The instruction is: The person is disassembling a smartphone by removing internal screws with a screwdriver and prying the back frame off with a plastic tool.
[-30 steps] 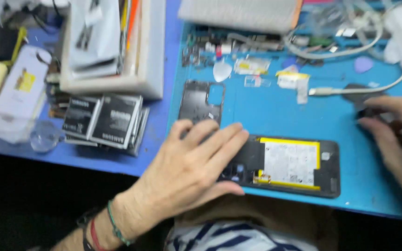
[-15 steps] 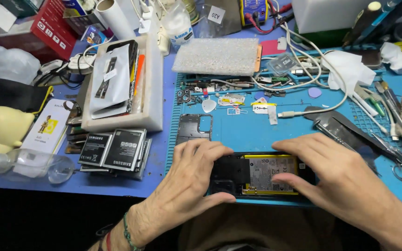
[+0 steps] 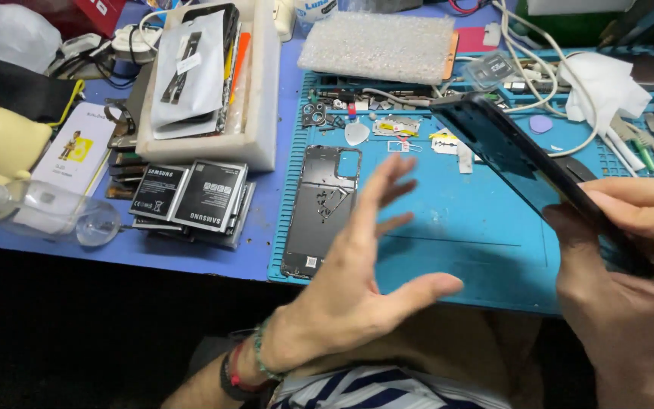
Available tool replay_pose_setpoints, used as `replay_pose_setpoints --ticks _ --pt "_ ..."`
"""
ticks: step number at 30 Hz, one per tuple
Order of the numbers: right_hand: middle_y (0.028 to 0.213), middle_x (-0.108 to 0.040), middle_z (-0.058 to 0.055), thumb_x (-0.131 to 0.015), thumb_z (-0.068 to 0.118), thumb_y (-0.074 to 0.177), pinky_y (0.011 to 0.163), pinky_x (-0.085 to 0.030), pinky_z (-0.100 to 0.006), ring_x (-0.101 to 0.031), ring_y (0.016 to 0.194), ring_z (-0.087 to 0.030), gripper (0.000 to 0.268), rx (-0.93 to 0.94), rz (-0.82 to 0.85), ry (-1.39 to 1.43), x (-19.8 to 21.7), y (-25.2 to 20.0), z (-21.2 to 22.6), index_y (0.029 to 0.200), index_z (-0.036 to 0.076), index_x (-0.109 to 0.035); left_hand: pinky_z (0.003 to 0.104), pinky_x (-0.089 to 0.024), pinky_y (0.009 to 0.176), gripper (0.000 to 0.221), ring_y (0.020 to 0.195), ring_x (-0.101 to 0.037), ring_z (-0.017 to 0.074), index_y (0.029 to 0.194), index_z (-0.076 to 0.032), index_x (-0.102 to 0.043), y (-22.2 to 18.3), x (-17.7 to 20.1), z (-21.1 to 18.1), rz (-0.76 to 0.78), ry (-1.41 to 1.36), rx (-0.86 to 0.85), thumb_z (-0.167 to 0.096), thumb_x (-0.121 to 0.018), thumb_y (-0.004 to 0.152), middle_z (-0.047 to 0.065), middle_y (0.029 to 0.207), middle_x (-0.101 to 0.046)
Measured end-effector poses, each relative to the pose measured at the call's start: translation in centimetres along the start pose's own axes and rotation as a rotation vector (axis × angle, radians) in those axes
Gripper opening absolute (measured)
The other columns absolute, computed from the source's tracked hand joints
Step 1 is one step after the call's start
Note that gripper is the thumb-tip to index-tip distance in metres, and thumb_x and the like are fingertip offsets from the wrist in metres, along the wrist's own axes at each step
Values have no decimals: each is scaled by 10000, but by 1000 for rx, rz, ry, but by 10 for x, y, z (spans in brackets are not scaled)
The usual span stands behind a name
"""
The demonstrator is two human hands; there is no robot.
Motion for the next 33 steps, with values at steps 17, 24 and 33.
replay_pose_setpoints --ticks 17,24,33 --pt "908 -852 -65 -790 350 847 1045 -674 -500 -894 1025 -204 316 334 585 285 20 43 33 947 52 -761 332 -585 969 341 991 -692 152 1245 -84 -542 31 12 -11 201 -103 337 -353 -510 1037 46 1056 -680" --pt "1547 -559 -412 -855 130 885 1135 -583 -508 -643 1341 -456 856 130 513 -67 32 44 -6 1561 -227 -469 388 -472 986 477 980 -633 301 1506 -14 -418 38 40 -46 585 276 180 -176 -442 1058 149 1315 -492" --pt "1520 -552 -370 -328 185 1338 1069 -482 -596 -568 1354 -513 460 -323 543 -121 42 -70 -160 1580 -137 -551 331 -683 1023 393 1055 -793 234 1420 107 -476 22 84 -51 72 442 186 -29 -591 1070 199 1250 -719"
Point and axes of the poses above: each hand's wrist, its own y-axis towards the middle knuckle, its own x-axis out of the back of the hand, z = x × y, the point moved 1 cm from there along y, towards the middle knuckle
